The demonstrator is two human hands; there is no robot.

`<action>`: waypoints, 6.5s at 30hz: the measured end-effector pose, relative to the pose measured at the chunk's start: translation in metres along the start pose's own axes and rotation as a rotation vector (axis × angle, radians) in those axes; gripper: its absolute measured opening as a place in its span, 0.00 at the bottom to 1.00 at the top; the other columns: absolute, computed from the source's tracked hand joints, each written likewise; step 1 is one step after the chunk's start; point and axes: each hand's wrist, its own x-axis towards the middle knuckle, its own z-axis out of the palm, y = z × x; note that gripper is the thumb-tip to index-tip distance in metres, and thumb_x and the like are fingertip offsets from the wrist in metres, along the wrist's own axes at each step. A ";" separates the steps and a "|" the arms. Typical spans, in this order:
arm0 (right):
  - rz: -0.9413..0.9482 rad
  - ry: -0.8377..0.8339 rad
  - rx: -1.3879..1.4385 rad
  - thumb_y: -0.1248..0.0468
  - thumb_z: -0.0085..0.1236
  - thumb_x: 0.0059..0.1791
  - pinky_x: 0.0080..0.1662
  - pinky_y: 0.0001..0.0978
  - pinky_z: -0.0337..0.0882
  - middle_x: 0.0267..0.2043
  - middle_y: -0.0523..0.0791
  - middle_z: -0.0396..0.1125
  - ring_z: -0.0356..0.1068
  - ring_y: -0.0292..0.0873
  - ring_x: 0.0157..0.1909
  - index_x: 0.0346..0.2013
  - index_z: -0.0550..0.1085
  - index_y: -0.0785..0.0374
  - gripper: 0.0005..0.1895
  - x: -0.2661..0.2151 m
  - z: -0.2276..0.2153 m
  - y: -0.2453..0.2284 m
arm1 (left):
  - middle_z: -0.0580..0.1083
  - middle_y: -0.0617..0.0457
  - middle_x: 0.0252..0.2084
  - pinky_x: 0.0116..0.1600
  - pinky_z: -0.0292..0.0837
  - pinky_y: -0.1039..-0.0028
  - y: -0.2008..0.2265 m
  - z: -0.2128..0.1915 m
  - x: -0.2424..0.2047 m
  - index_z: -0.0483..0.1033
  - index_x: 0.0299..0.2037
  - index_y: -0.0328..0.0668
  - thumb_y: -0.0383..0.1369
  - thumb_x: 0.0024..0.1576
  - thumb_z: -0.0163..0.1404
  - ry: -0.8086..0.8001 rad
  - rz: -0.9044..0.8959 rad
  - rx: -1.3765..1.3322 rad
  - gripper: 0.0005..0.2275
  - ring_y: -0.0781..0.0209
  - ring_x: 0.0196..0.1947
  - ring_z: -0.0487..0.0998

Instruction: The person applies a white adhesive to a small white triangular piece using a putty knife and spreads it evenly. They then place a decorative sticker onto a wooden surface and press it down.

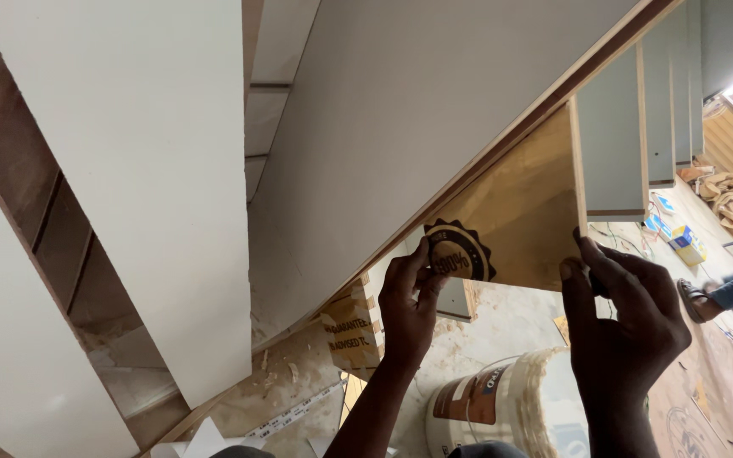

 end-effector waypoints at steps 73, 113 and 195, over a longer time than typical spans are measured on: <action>-0.114 0.011 0.018 0.72 0.62 0.56 0.52 0.35 0.76 0.54 0.54 0.71 0.75 0.46 0.52 0.66 0.69 0.69 0.23 -0.002 0.020 -0.009 | 0.72 0.48 0.47 0.51 0.79 0.73 -0.004 -0.011 0.000 0.62 0.73 0.41 0.24 0.62 0.52 -0.072 0.269 0.135 0.27 0.60 0.44 0.78; -0.075 0.015 0.056 0.75 0.62 0.58 0.47 0.30 0.75 0.46 0.51 0.71 0.75 0.40 0.43 0.65 0.72 0.70 0.20 -0.005 0.020 0.000 | 0.67 0.40 0.65 0.68 0.69 0.60 0.050 0.006 0.001 0.67 0.69 0.34 0.24 0.63 0.48 0.030 0.367 0.385 0.22 0.44 0.65 0.68; -0.081 0.046 0.088 0.75 0.65 0.58 0.41 0.27 0.69 0.41 0.46 0.69 0.64 0.35 0.34 0.64 0.73 0.68 0.19 -0.007 0.027 0.016 | 0.68 0.49 0.63 0.64 0.73 0.69 -0.010 0.007 0.000 0.63 0.72 0.36 0.27 0.66 0.49 -0.023 -0.060 -0.418 0.23 0.61 0.62 0.72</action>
